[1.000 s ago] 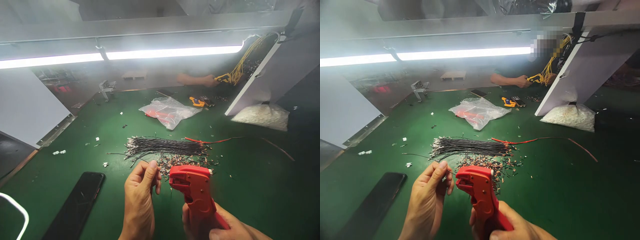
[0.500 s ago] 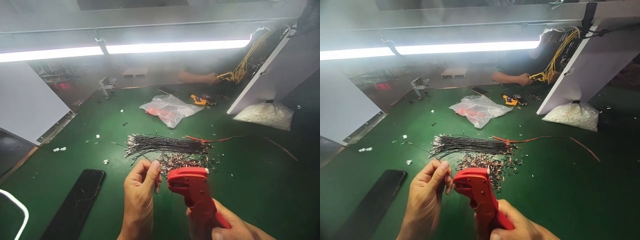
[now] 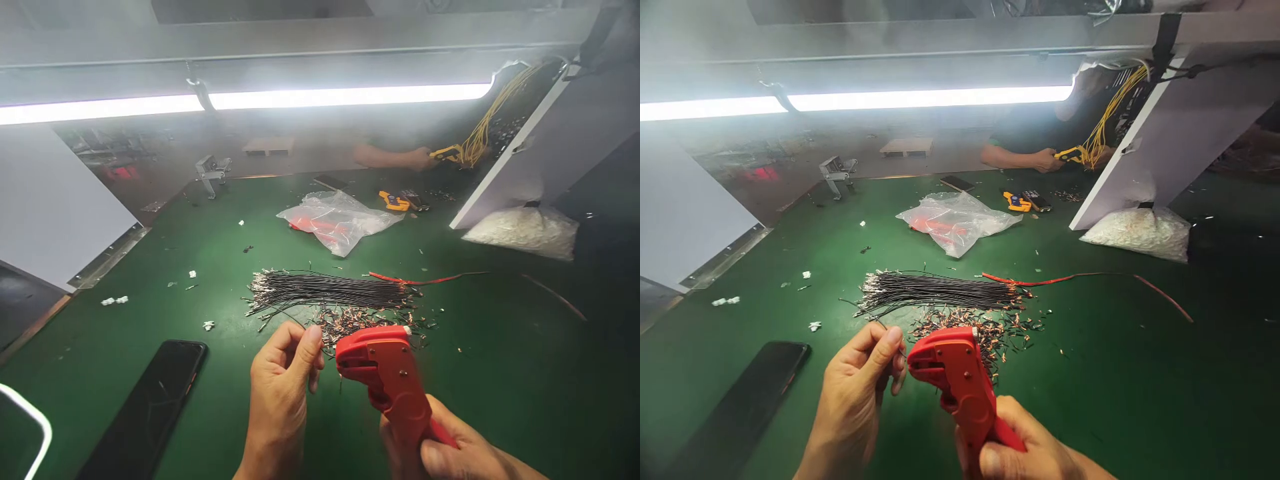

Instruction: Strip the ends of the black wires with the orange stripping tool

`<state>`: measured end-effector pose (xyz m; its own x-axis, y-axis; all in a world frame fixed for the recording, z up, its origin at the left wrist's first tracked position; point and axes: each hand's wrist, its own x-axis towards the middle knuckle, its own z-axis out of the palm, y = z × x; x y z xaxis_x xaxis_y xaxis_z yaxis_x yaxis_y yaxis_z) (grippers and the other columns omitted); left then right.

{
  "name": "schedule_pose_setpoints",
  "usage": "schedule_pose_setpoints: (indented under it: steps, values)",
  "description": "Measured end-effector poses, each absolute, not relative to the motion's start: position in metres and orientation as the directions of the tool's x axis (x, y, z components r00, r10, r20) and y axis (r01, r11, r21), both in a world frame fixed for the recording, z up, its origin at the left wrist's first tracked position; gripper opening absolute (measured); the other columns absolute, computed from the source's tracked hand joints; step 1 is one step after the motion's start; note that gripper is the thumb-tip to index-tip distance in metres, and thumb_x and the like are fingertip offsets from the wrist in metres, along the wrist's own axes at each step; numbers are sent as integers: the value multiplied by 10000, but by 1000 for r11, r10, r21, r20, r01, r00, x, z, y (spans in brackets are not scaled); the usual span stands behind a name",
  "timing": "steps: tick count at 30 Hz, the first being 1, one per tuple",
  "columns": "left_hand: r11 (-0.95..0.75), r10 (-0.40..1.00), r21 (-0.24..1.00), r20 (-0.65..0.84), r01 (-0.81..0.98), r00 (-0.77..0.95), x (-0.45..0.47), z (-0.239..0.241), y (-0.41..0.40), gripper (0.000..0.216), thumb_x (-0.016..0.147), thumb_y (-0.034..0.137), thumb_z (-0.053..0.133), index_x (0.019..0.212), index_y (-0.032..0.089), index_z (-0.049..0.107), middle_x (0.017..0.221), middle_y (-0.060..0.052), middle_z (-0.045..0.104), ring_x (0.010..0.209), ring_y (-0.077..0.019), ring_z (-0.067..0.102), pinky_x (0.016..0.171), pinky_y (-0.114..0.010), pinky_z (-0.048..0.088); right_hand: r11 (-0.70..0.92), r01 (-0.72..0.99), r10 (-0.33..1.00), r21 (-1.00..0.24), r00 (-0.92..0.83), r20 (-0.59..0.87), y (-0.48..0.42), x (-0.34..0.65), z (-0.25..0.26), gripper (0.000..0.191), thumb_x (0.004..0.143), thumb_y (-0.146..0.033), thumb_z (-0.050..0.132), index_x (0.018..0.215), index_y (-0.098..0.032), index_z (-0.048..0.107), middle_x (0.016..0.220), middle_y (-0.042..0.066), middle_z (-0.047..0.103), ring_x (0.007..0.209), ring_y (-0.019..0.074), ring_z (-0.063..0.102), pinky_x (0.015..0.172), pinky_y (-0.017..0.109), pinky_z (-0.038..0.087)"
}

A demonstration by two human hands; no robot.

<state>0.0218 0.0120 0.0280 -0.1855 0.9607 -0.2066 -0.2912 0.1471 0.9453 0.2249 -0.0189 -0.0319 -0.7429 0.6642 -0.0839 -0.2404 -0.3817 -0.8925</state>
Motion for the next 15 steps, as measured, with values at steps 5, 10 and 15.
schedule_pose_setpoints:
  steps: [5, 10, 15]
  values:
    - [165, 963, 944, -216, -285, -159, 22, 25, 13, 401, 764, 472, 769, 617, 160, 563, 541, 57, 524, 480, -49, 430, 456, -167, 363, -436, -241, 697, -867, -699, -157, -22, 228, -37, 553, 796, -715, 621, 747, -170, 544, 568, -67, 374, 489, 70, 304, 454, 217, 246]
    - [180, 968, 931, -224, -319, -109, 22, 25, 12, 437, 733, 511, 784, 605, 163, 554, 534, 54, 532, 460, -52, 451, 440, -170, 381, -437, -166, 703, -884, -676, -221, -23, 234, -31, 541, 736, -680, 705, 876, -164, 625, 702, 3, 484, 611, 136, 425, 571, 273, 372]
    - [85, 928, 947, -189, -311, -321, 19, 27, 15, 401, 698, 523, 805, 642, 171, 620, 584, 49, 551, 487, -60, 467, 410, -160, 382, -419, -152, 673, -895, -714, -194, -22, 235, -14, 691, 721, -720, 652, 1130, -164, 634, 897, 93, 614, 745, 221, 554, 680, 360, 436]
